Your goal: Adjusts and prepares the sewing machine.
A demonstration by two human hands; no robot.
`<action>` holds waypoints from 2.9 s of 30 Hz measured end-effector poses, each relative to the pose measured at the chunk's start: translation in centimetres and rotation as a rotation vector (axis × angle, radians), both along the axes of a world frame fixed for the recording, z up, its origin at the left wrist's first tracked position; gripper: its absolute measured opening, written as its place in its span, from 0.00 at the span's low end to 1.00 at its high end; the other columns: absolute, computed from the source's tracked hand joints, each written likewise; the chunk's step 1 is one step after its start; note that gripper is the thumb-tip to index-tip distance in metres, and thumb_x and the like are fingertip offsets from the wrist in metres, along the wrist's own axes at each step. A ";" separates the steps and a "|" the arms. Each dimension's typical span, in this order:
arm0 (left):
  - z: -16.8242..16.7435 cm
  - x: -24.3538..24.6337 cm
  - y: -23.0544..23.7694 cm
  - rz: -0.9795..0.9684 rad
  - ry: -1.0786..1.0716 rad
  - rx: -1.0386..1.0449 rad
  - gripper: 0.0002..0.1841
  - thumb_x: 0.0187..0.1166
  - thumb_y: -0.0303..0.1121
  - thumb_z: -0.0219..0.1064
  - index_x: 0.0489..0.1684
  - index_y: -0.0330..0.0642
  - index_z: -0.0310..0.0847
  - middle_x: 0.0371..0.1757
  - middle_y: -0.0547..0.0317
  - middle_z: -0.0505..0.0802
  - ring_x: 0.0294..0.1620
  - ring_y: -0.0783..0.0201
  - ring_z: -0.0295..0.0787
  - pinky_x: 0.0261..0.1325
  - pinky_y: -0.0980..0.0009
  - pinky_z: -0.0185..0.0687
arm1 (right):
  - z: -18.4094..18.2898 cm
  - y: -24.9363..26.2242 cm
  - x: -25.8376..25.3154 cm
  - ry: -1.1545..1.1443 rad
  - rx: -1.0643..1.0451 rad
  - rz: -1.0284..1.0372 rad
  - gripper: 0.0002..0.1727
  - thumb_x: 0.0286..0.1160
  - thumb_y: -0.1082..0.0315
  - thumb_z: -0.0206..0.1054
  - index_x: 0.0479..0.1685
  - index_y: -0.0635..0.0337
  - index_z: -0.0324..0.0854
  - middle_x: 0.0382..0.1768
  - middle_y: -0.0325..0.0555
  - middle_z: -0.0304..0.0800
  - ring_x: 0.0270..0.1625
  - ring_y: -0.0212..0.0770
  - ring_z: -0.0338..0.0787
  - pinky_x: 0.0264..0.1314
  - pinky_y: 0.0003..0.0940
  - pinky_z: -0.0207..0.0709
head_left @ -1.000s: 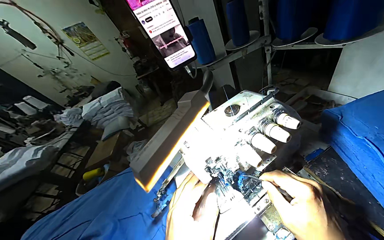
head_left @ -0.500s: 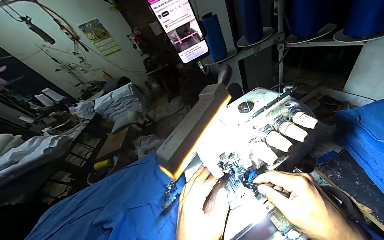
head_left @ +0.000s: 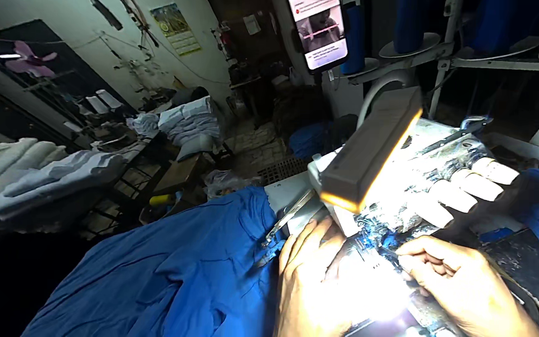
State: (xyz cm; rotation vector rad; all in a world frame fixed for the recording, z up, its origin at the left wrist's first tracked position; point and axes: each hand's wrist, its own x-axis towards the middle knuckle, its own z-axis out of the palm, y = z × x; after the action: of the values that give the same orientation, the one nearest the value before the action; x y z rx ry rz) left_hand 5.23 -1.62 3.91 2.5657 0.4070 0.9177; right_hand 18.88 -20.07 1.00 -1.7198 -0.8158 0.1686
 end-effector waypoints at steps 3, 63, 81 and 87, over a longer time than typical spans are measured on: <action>-0.1 -0.1 -0.1 -0.020 -0.010 -0.008 0.15 0.77 0.46 0.63 0.52 0.64 0.96 0.69 0.72 0.91 0.82 0.62 0.76 0.87 0.46 0.62 | 0.4 -0.6 0.1 0.007 -0.016 0.009 0.06 0.73 0.66 0.68 0.42 0.51 0.90 0.25 0.33 0.91 0.22 0.28 0.88 0.23 0.22 0.83; 0.0 0.0 -0.2 0.008 0.064 -0.019 0.24 0.80 0.54 0.52 0.63 0.63 0.91 0.80 0.66 0.84 0.89 0.59 0.67 0.91 0.50 0.54 | 6.7 -3.6 -0.2 -0.618 -0.433 -0.019 0.13 0.82 0.64 0.67 0.52 0.60 0.94 0.43 0.49 0.97 0.41 0.33 0.94 0.46 0.30 0.87; 1.0 -6.1 -2.5 0.105 0.226 -0.006 0.30 0.81 0.49 0.58 0.81 0.48 0.78 0.89 0.40 0.69 0.90 0.36 0.61 0.87 0.44 0.60 | 7.8 -2.9 -5.3 -0.640 -0.451 -0.059 0.12 0.82 0.63 0.67 0.54 0.54 0.95 0.42 0.44 0.95 0.42 0.33 0.90 0.43 0.27 0.83; 2.1 -5.0 -2.7 0.034 0.022 0.057 0.23 0.77 0.40 0.65 0.71 0.51 0.88 0.83 0.42 0.79 0.85 0.42 0.71 0.80 0.48 0.70 | 6.8 -4.4 -5.6 -0.497 -0.399 -0.111 0.14 0.86 0.67 0.63 0.54 0.60 0.93 0.42 0.44 0.97 0.41 0.31 0.93 0.47 0.28 0.87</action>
State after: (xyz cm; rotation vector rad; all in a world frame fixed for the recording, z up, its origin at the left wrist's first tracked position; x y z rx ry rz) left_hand 0.27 -4.28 5.98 2.6305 0.4381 0.9262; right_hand 13.23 -24.43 7.83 -2.2225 -1.0958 -0.1944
